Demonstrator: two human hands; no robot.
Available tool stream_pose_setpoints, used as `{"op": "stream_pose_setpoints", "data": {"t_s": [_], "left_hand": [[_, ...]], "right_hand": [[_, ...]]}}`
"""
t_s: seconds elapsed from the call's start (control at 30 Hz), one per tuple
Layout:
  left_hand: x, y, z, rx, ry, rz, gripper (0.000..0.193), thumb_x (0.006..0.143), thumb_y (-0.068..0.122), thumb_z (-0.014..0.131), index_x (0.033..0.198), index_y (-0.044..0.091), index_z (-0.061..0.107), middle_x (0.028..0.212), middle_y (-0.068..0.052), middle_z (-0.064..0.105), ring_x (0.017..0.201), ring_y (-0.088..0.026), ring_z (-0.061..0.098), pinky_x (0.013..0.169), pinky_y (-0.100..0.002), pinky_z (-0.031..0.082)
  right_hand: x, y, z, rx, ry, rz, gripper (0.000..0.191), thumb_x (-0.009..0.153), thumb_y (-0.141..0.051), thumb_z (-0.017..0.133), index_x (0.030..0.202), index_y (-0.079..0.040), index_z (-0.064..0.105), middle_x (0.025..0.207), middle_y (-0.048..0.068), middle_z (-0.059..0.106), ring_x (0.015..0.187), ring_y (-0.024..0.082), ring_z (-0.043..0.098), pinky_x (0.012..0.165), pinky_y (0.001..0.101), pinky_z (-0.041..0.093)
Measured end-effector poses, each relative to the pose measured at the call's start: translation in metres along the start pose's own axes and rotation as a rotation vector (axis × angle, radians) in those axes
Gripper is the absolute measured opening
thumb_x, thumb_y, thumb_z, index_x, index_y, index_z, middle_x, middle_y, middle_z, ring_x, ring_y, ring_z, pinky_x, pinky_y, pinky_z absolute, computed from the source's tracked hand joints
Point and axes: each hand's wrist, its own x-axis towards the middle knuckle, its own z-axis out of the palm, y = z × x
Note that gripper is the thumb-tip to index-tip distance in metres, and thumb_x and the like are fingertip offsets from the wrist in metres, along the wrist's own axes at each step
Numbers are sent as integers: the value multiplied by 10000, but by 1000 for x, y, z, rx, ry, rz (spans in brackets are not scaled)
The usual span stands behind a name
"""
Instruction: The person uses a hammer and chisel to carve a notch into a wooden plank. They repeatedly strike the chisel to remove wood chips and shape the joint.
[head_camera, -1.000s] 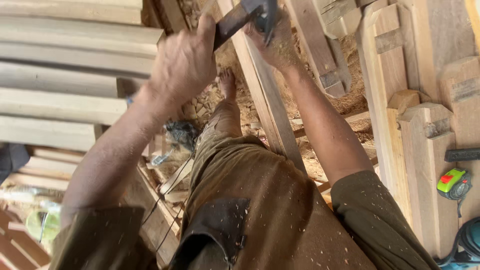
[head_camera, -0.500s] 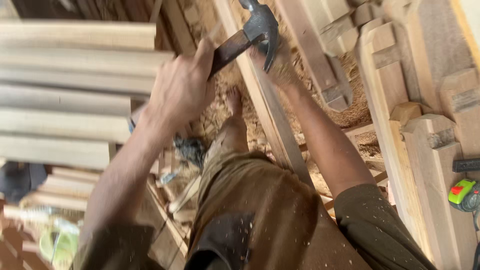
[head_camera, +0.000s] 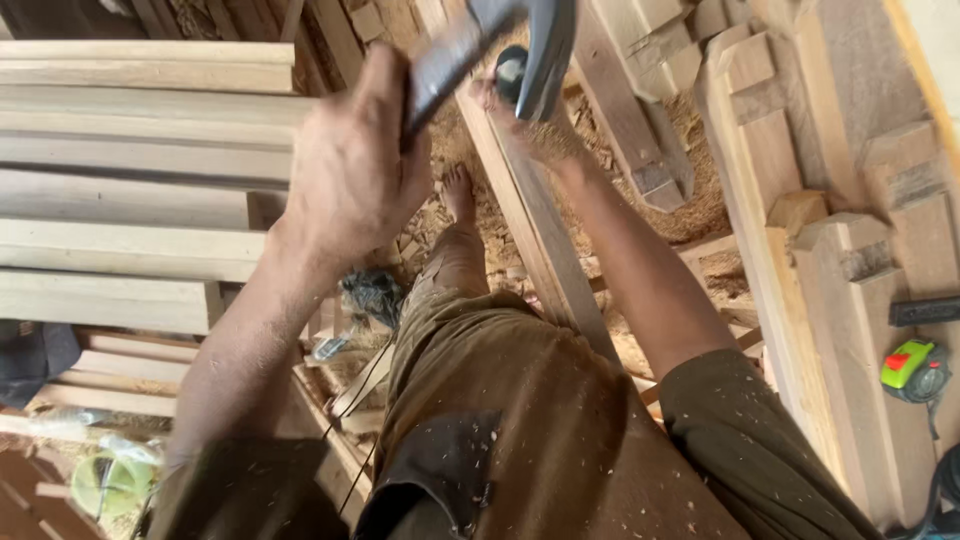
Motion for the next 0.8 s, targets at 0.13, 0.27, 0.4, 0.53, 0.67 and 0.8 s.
{"op": "stream_pose_setpoints", "data": {"t_s": [0.13, 0.27, 0.4, 0.53, 0.67, 0.8], "left_hand": [[-4, -8, 18, -39, 139, 57, 93, 1048, -72, 481, 1141, -66, 486, 746, -183, 626, 461, -129, 557, 355, -300, 420], [2, -44, 64, 181, -290, -217, 116, 992, -51, 445, 1064, 5, 517, 672, -194, 605, 368, -176, 481, 238, -336, 365], [-5, -61, 104, -279, 2, -108, 128, 973, 23, 519, 1098, -4, 514, 706, -64, 581, 529, -80, 544, 465, -294, 485], [1, -50, 130, -533, -48, -344, 152, 1013, 178, 623, 973, 63, 531, 712, 17, 550, 542, -94, 519, 459, -308, 494], [16, -28, 134, -548, -8, -331, 360, 991, 361, 751, 953, 79, 530, 696, -3, 530, 583, -110, 532, 518, -318, 516], [17, -5, 127, -215, 158, -32, 493, 952, 431, 877, 967, 65, 547, 855, -103, 543, 740, -185, 546, 651, -364, 541]], "right_hand": [[-5, -5, 3, -298, 97, -62, 204, 1083, -205, 768, 1158, -37, 679, 944, 116, 716, 758, 138, 700, 615, 314, 598], [-14, -6, 7, -1006, 96, -20, 331, 1086, -383, 642, 1178, -66, 663, 964, 86, 757, 856, 126, 747, 728, 278, 675], [-20, -1, 3, -661, 157, 58, 491, 1066, -576, 510, 1173, -121, 659, 1024, 37, 774, 924, 95, 772, 801, 247, 680], [-20, -1, 3, -828, 288, -184, 405, 1043, -470, 716, 1112, -72, 695, 986, 93, 777, 878, 134, 782, 737, 293, 677], [-20, -36, 16, -824, 459, -261, 394, 1043, -488, 725, 974, -101, 706, 825, 43, 728, 730, 142, 729, 663, 271, 644], [-38, -79, 53, -571, 423, -287, 362, 1064, -467, 744, 1081, -113, 668, 922, 15, 668, 814, 136, 684, 736, 289, 652]]}}
